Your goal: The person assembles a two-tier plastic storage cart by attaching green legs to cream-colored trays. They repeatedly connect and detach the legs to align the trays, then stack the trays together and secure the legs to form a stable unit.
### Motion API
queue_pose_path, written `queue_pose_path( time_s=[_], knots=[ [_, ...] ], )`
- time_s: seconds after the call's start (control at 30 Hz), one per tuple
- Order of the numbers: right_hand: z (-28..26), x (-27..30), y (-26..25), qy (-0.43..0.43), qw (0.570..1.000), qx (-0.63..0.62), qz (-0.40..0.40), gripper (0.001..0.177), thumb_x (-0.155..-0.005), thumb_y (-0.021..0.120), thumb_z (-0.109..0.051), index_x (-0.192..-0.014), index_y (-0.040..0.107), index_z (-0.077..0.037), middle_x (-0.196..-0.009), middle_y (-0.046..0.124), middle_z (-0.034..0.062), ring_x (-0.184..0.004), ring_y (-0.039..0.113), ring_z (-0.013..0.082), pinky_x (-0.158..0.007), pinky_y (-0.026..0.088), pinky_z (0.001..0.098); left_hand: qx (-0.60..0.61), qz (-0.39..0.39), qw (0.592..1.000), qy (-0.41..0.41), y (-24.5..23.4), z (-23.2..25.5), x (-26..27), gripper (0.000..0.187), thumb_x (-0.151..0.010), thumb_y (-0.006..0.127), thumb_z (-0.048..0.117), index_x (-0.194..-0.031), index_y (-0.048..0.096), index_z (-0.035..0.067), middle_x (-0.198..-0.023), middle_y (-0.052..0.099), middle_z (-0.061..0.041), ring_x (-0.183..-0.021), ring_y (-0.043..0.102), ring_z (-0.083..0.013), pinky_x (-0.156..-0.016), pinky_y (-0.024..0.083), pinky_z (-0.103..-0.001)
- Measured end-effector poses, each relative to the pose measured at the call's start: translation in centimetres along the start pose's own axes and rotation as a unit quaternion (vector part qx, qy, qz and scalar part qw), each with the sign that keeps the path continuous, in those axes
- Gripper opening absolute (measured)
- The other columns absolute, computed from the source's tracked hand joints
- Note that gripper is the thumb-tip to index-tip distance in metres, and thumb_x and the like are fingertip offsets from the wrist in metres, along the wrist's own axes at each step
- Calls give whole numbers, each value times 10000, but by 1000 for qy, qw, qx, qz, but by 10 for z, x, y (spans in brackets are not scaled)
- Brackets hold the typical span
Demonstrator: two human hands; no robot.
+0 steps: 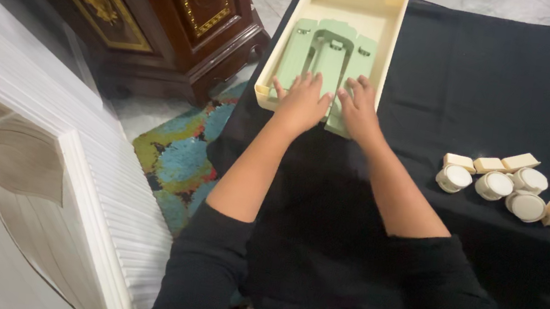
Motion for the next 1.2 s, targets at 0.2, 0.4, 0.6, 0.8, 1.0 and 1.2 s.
queue_pose_path(
  time_s=[0.2,0.4,0.6,0.8,1.0,1.2],
  knots=[
    [-71,29,-48,-33,999,-38,-22,570,-1035,617,-389,-1460,511,-24,-1591,363,269,-1494,352,425,-1209,325,470,-7,103,994,27,-25,32,37,443,-999,499,395,-1387,613,214,-1543,472,-129,-1420,411,-425,-1149,72,-769],
    [-113,64,-72,-177,973,54,-139,641,-847,811,-249,-1400,558,-46,-1565,401,200,-1506,277,436,-1178,327,499,53,204,972,107,-22,26,57,402,-1035,556,418,-1291,699,143,-1394,635,-108,-1300,582,-348,-1138,355,-629],
    [-106,61,-77,-159,985,14,-73,558,-880,785,-128,-1399,587,-70,-1505,535,139,-1459,459,376,-1168,429,459,69,210,964,149,-19,10,46,483,-1011,605,502,-1270,694,104,-1364,661,-105,-1270,612,-313,-1095,427,-567],
    [-110,70,-78,-199,978,56,-15,549,-836,810,-108,-1348,620,-55,-1465,551,151,-1437,450,413,-1153,414,490,-80,294,941,150,-35,37,60,481,-908,643,516,-1169,736,123,-1328,649,-104,-1225,593,-352,-1080,352,-627],
    [-94,108,-120,-178,976,94,77,339,-855,730,-19,-1178,640,-66,-1500,555,127,-1526,391,412,-1255,331,572,93,287,924,235,-16,117,106,345,-1006,647,339,-1241,678,89,-1312,618,-146,-1286,580,-355,-1145,426,-507],
    [-59,164,-206,-143,966,187,105,263,-839,760,-52,-1092,690,-56,-1423,584,128,-1484,420,414,-1235,309,594,256,140,918,267,41,194,117,416,-995,656,297,-1350,609,87,-1352,621,-128,-1278,601,-317,-1087,491,-430]
  ],
)
Point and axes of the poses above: each hand's wrist, its own x-axis away from the middle knuckle, its own y-axis out of the palm, z = x × y, the point moved 5 cm from there along -x, towards the middle knuckle
